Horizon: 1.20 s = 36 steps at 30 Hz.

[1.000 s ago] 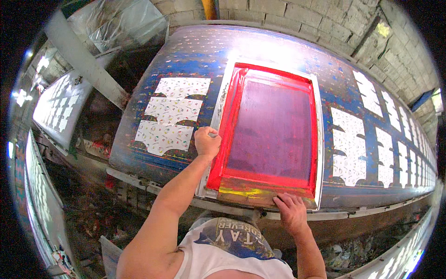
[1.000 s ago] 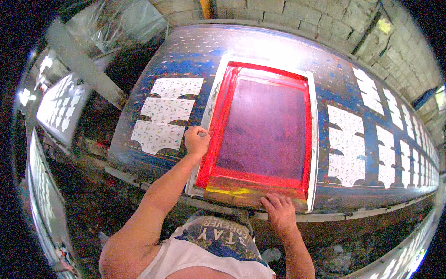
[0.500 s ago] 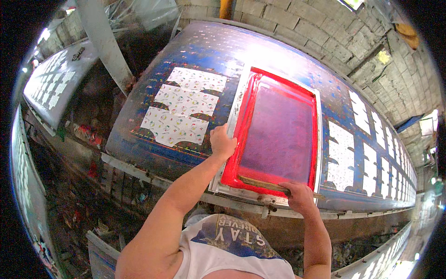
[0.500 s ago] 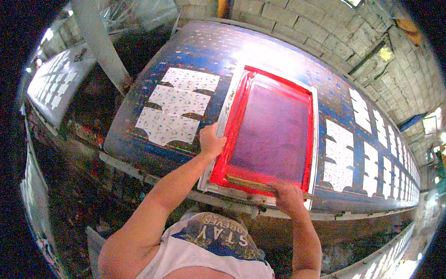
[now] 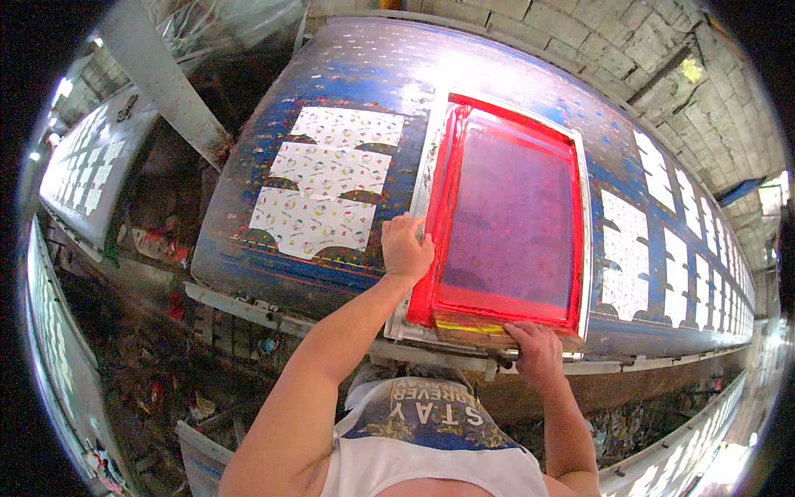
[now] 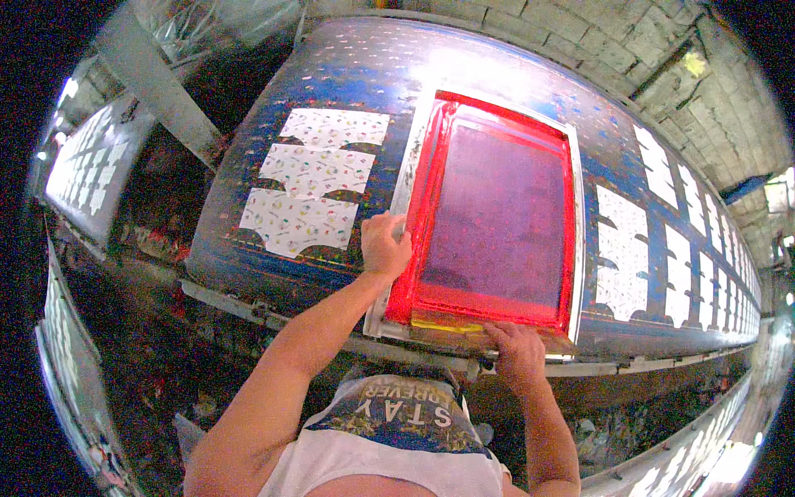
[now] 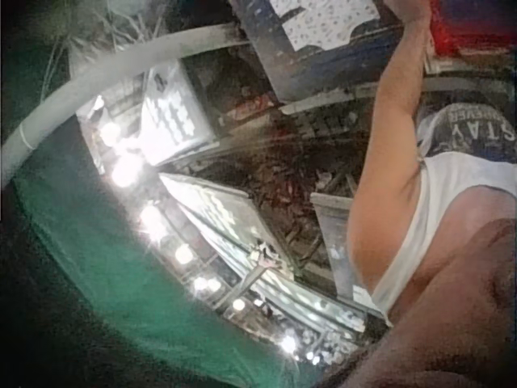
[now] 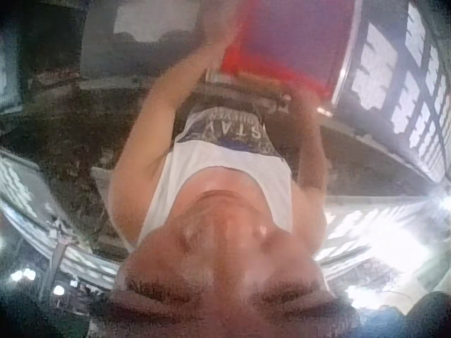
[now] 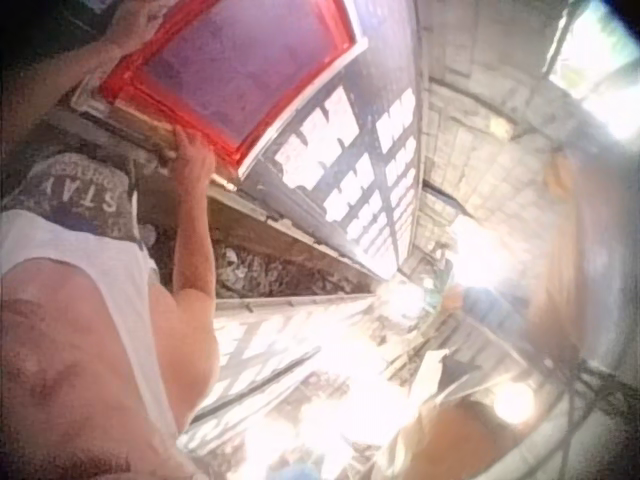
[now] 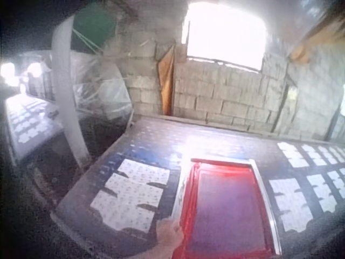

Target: The person performs screen printing on a series of small rectangular items arranged on a table. They place a red-framed screen over each item, use a squeegee to spread purple ink across the screen, lift the screen, and then peel off the printed item. The process is repeated for multiple items.

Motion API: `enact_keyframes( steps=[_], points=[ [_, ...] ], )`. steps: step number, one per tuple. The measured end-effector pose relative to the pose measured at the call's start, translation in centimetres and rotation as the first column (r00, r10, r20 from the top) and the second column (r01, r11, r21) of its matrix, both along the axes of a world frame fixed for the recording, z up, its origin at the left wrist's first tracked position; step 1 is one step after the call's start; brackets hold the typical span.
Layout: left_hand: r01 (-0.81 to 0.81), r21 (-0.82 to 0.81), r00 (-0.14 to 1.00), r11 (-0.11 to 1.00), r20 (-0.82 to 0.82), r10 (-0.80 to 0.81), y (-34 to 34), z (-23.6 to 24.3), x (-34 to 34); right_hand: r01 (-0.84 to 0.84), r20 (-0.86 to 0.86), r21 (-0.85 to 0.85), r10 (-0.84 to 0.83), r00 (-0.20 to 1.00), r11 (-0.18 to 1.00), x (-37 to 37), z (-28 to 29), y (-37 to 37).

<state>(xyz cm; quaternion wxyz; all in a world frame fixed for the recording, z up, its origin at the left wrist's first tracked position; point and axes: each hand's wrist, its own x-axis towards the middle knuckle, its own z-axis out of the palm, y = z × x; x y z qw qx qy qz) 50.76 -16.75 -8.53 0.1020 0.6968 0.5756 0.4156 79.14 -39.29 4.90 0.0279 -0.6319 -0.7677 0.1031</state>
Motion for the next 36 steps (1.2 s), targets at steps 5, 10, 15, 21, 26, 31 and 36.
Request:
enact_keyframes(
  steps=[5,10,15,21,26,31,36],
  points=[
    [-0.061,-0.034,0.998,0.998,0.012,0.062,0.5,0.1,0.4,-0.085,0.032,0.192,0.080,0.996,0.978,1.5,-2.2,5.5],
    [-0.089,-0.056,0.996,0.994,-0.031,0.088,0.7,-0.2,0.6,-0.090,-0.001,0.210,0.092,0.996,0.973,5.5,-2.9,16.8],
    [-0.104,-0.089,0.992,0.991,-0.074,0.098,0.4,0.3,1.0,-0.106,0.075,0.215,0.092,0.993,0.971,9.1,-3.7,30.3],
    [-0.140,-0.161,0.988,0.977,-0.086,0.128,0.5,0.9,1.3,-0.102,0.088,0.267,0.081,0.993,0.958,12.0,-4.6,43.1],
    [-0.153,-0.171,0.987,0.973,-0.068,0.144,0.4,1.2,1.5,-0.077,0.089,0.147,0.065,0.994,0.986,13.6,-3.5,50.7],
    [-0.157,-0.182,0.987,0.971,-0.058,0.149,0.5,1.2,1.5,-0.057,0.076,0.122,0.048,0.996,0.991,14.4,-2.8,53.5],
    [-0.154,-0.134,0.984,0.979,-0.112,0.139,0.6,1.1,1.4,-0.156,0.094,0.072,0.149,0.984,0.985,15.2,-2.3,54.2]
  ],
)
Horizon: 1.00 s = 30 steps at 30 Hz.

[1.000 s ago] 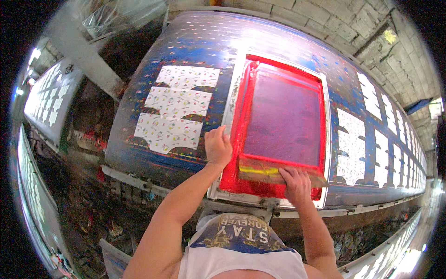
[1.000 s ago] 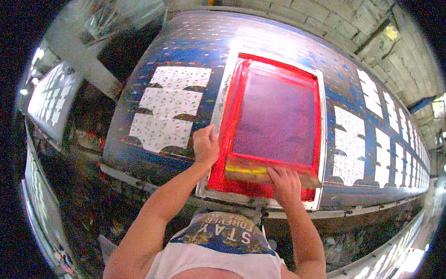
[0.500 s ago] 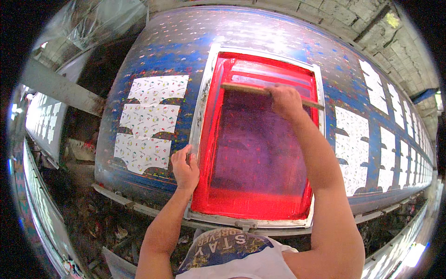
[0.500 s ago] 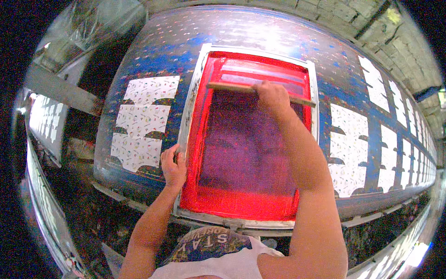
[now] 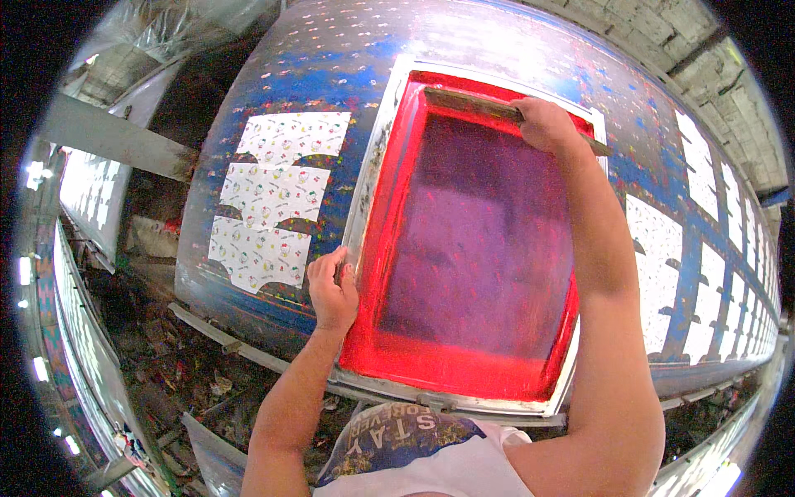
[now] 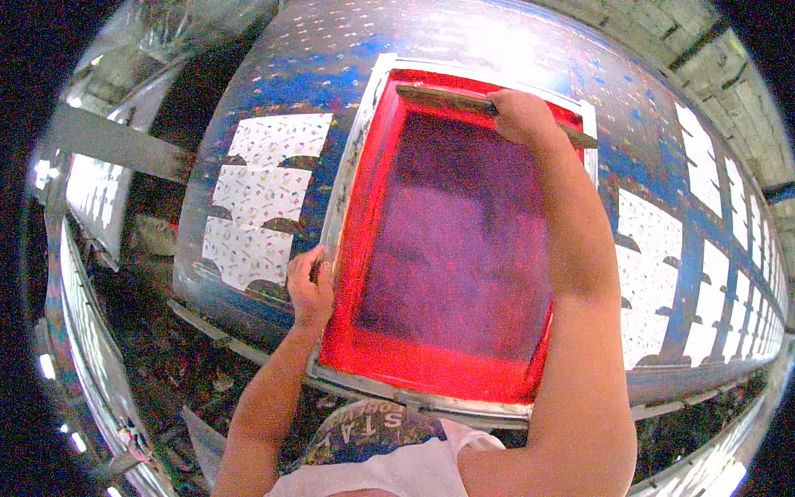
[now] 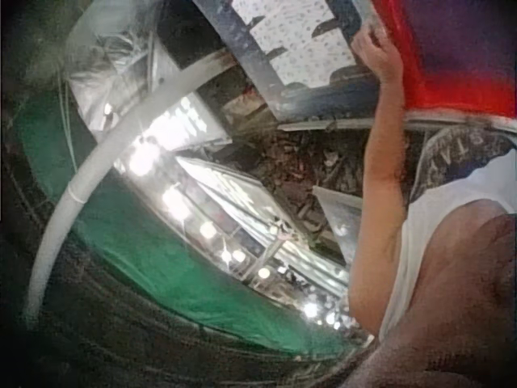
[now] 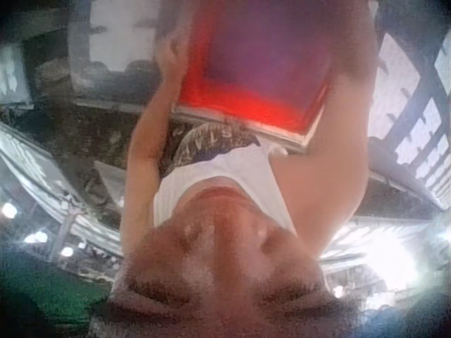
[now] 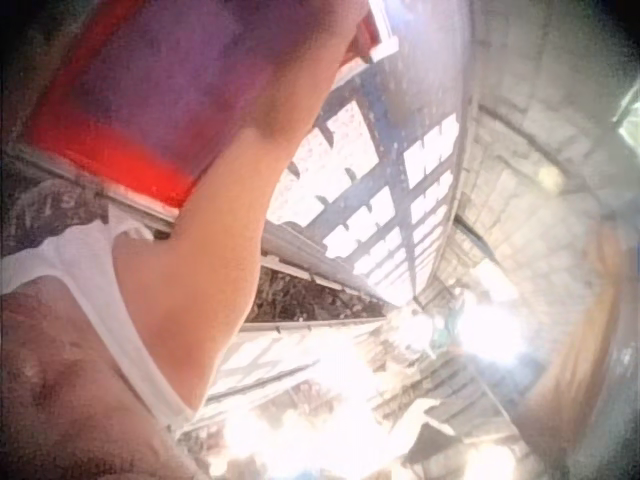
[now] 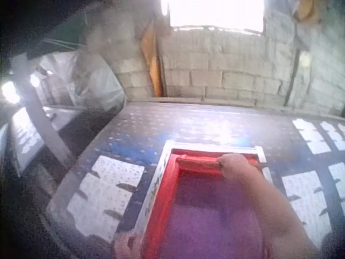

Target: The person performs screen printing on a series of small rectangular items arranged on a table. They place a red-framed screen over each item, use a squeegee to spread purple ink across the screen, lift the screen, and then peel off the printed item. The process is repeated for multiple items.

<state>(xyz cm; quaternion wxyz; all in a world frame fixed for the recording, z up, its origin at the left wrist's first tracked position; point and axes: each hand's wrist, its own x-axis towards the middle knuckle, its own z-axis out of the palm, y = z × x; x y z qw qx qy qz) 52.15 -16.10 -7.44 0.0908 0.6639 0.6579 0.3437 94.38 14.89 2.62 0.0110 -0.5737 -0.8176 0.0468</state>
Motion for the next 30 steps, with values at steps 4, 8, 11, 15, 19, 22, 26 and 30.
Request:
enact_keyframes(
  steps=[4,8,11,15,19,22,26,30],
  points=[
    [0.012,-0.017,1.000,1.000,0.014,-0.011,0.0,-0.2,0.0,-0.038,-0.034,-0.107,0.035,0.999,0.994,0.2,0.5,-1.1],
    [0.021,0.001,1.000,1.000,0.022,-0.021,-0.2,-0.5,-0.1,-0.076,-0.005,-0.183,0.077,0.997,0.980,-1.1,0.5,-6.6],
    [0.025,0.023,1.000,0.999,-0.005,-0.025,-0.2,-0.8,-0.2,-0.007,-0.013,-0.219,0.004,1.000,0.976,-2.5,1.1,-13.1],
    [0.036,0.049,0.999,0.998,-0.015,-0.035,-0.2,-1.3,-0.4,-0.043,0.048,-0.243,0.056,0.997,0.969,-5.1,1.5,-22.0],
    [0.062,0.075,0.998,0.995,0.027,-0.064,-0.2,-1.8,-0.7,-0.054,0.025,-0.265,0.063,0.998,0.963,-7.2,1.6,-30.9],
    [0.070,0.131,0.997,0.989,0.009,-0.072,-0.1,-2.1,-0.9,-0.038,0.029,-0.249,0.046,0.999,0.968,-9.1,1.5,-37.3],
    [0.101,0.152,0.995,0.983,0.006,-0.103,0.0,-2.3,-1.0,-0.016,-0.052,-0.182,0.007,0.999,0.983,-11.4,1.4,-45.7],
    [0.054,0.111,0.999,0.992,0.003,-0.055,0.0,-2.5,-0.7,0.002,-0.053,-0.107,-0.008,0.999,0.994,-12.6,1.0,-50.8]
  ],
)
